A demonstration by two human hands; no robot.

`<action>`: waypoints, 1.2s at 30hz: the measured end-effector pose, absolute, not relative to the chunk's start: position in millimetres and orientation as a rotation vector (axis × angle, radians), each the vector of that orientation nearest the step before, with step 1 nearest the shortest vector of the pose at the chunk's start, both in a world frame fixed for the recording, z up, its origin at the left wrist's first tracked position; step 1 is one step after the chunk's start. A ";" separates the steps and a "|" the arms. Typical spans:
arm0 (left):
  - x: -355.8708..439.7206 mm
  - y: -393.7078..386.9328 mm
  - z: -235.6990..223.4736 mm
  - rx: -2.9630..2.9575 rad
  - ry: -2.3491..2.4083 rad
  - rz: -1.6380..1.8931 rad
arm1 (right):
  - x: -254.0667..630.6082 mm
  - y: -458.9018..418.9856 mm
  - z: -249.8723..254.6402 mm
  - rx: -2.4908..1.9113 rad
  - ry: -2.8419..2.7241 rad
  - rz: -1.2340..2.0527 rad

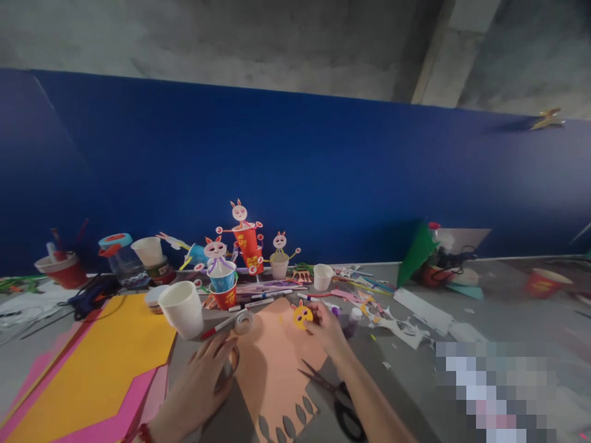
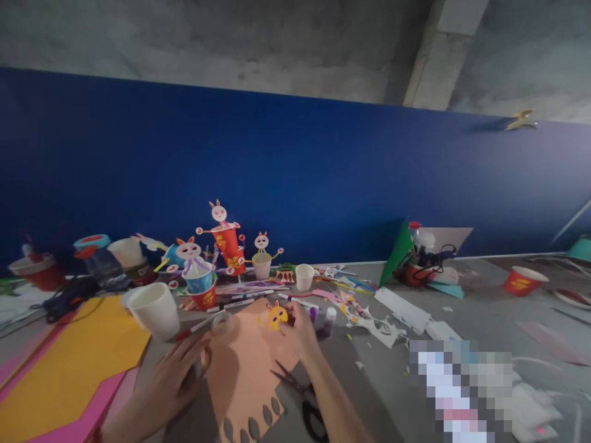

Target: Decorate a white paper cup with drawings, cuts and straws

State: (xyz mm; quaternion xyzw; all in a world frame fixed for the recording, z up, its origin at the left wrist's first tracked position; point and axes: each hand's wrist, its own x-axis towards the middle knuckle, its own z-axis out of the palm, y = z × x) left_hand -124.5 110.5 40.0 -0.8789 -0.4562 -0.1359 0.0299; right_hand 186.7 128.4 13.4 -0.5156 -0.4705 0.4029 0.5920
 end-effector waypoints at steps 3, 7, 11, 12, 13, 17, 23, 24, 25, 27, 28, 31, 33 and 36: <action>-137.9 109.3 38.7 -2.660 -1.431 -0.361 | 198.2 130.3 24.9 -1.187 -1.019 0.869; -145.8 107.2 39.1 -2.648 -1.510 -0.259 | 204.0 130.5 32.6 -1.186 -0.942 0.830; -119.8 98.8 48.6 -2.711 -1.431 -0.381 | 191.7 126.8 20.6 -1.216 -0.975 0.928; -108.3 95.9 51.7 -2.754 -1.408 -0.449 | 187.9 125.8 15.5 -1.229 -0.994 0.951; -96.0 93.1 54.6 -2.831 -1.356 -0.477 | 184.7 125.1 10.3 -1.247 -1.014 0.963; -53.9 87.8 58.5 -3.133 -1.196 -0.259 | 181.6 126.1 -2.5 -1.355 -1.133 0.873; -42.2 91.8 46.3 -3.177 -1.323 0.089 | 188.9 134.3 8.2 -1.585 -1.413 0.504; -43.8 92.1 44.9 -3.183 -1.333 0.116 | 188.3 136.0 10.2 -1.633 -1.450 0.446; -45.5 92.1 44.1 -3.191 -1.338 0.139 | 187.0 137.7 11.9 -1.682 -1.484 0.395; -48.4 91.3 44.1 -3.196 -1.349 0.184 | 183.4 140.9 14.2 -1.778 -1.550 0.311; -49.4 90.6 44.7 -3.198 -1.349 0.214 | 181.5 142.1 15.1 -1.823 -1.582 0.274; -50.7 88.2 47.9 -3.205 -1.349 0.266 | 177.7 142.5 18.3 -1.934 -1.685 0.168; -50.7 86.0 50.6 -3.218 -1.332 0.236 | 177.2 139.5 20.5 -1.982 -1.754 0.101; -50.1 82.0 54.3 -3.210 -1.327 0.203 | 178.1 131.6 23.2 -2.020 -1.847 0.016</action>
